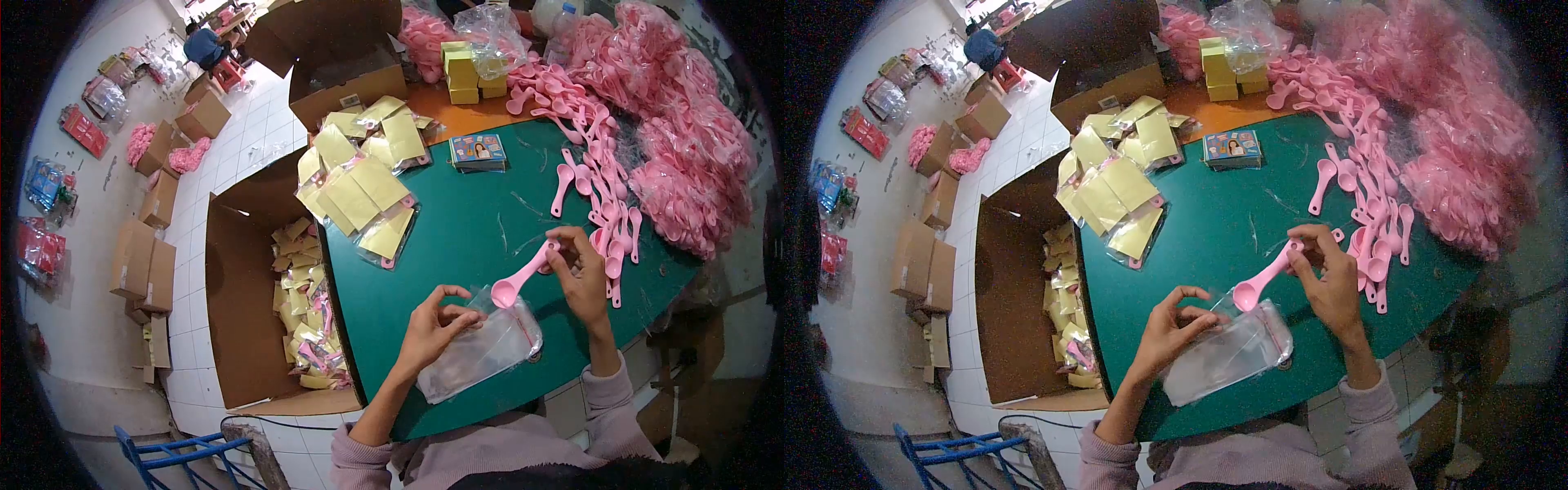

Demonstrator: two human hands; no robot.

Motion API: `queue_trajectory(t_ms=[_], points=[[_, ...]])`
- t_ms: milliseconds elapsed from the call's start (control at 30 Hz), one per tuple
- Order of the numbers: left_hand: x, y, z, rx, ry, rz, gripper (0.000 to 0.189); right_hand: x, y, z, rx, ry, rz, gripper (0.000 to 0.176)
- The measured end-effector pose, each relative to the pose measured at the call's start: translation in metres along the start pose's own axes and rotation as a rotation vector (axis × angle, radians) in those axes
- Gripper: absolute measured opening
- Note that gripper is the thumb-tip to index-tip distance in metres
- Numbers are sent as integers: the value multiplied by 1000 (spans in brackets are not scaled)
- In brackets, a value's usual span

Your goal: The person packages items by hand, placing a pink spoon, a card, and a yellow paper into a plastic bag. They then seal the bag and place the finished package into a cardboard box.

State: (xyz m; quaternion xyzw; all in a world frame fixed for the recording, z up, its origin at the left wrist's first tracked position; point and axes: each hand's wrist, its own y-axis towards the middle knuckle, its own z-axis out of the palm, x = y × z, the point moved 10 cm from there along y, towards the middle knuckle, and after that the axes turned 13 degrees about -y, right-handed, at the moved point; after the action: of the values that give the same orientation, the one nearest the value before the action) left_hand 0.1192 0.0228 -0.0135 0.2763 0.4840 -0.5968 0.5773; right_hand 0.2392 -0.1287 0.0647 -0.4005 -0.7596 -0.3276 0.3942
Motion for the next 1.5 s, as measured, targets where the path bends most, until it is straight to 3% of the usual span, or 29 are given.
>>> queue_trajectory(t_ms=[200, 267, 800, 1000, 1300, 1400, 1500], points=[[5, 0, 3, 35, -44, -45, 31, 10, -5, 0, -71, 168, -46, 20], [5, 0, 2, 33, -50, -50, 32, 11, -6, 14, 64, 112, -64, 20], [5, -2, 8, 83, -92, -42, 36, 23, -10, 24, 128, 132, -124, 21], [4, -2, 4, 65, -116, -54, 39, 22, -8, 7, -5, 152, -121, 21], [4, -1, 15, 88, -93, -16, 37, 29, -12, 32, 159, 27, -144, 19], [8, 1, 7, 67, -83, -26, 36, 29, -9, 25, 108, -8, -167, 20], [5, -1, 5, 34, -124, -25, 35, 19, -7, -5, -147, 204, -98, 22]])
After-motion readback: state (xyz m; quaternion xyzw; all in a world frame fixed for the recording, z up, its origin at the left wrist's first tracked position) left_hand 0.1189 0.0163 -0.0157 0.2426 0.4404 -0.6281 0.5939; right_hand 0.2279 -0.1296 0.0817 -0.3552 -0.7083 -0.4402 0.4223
